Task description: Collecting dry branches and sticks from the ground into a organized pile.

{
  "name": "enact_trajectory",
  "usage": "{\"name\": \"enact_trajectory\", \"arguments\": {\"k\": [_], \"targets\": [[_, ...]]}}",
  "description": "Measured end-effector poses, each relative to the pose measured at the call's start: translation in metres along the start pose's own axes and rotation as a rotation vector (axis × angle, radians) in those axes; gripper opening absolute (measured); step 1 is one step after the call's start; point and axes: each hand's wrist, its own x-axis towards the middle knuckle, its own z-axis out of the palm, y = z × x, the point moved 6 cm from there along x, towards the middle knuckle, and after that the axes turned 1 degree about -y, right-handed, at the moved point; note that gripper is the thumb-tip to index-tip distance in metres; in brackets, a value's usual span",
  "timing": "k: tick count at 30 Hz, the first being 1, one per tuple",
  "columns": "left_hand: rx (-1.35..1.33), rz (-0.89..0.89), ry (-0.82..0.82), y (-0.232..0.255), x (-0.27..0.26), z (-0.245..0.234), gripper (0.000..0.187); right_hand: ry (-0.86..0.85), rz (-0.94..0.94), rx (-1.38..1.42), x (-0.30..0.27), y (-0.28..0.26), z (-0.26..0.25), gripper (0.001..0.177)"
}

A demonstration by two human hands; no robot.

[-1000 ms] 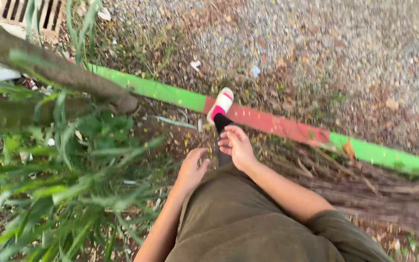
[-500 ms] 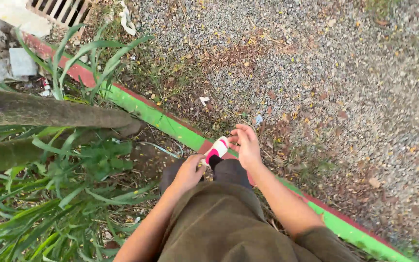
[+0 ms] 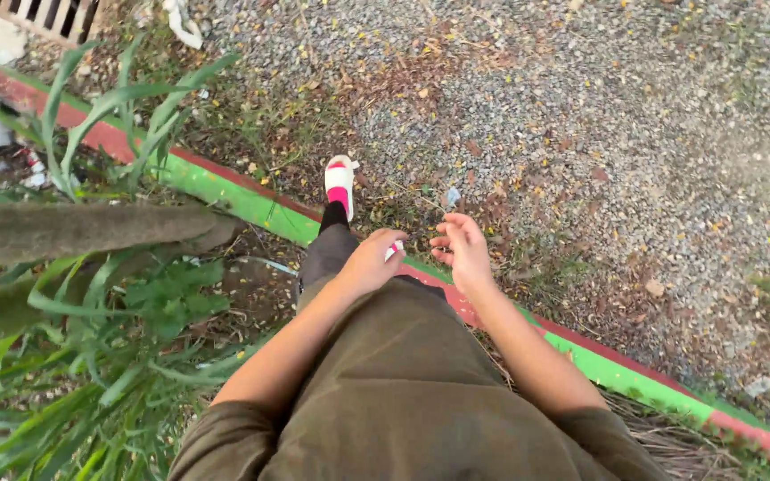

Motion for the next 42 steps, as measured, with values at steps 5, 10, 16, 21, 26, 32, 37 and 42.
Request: {"name": "enact_trajectory", "arguments": {"k": [5, 10, 16, 21, 26, 32, 37, 42], "targets": [[-0.004, 0.05, -0.045, 0.001, 0.036, -0.019, 0.032, 0.037, -0.045, 0.029, 0.016, -0.021, 0.004, 0.025], [0.039, 0.105, -0.055, -0.024, 0.088, -0.041, 0.033, 0.056, -0.063, 0.025, 0.051, -0.041, 0.018, 0.025], [0.061, 0.176, 0.058, -0.094, 0.155, -0.1, 0.034, 0.034, -0.086, 0.028, 0.177, -0.035, 0.041, 0.026], [0.132, 0.134, 0.366, -0.243, 0.191, -0.211, 0.033, -0.049, -0.134, -0.143, 0.367, -0.022, 0.112, 0.029], [0.13, -0.091, 0.585, -0.307, 0.201, -0.236, 0.034, -0.253, -0.044, -0.287, 0.443, -0.036, 0.218, 0.032], [-0.026, -0.145, 0.613, -0.287, 0.3, -0.301, 0.038, -0.455, -0.052, -0.462, 0.536, -0.084, 0.309, 0.034], [-0.129, -0.238, 0.643, -0.324, 0.4, -0.351, 0.037, -0.471, 0.097, -0.597, 0.653, -0.11, 0.368, 0.032], [-0.1, -0.314, 0.789, -0.377, 0.52, -0.394, 0.036, -0.672, 0.181, -0.763, 0.775, -0.147, 0.448, 0.03]]}}
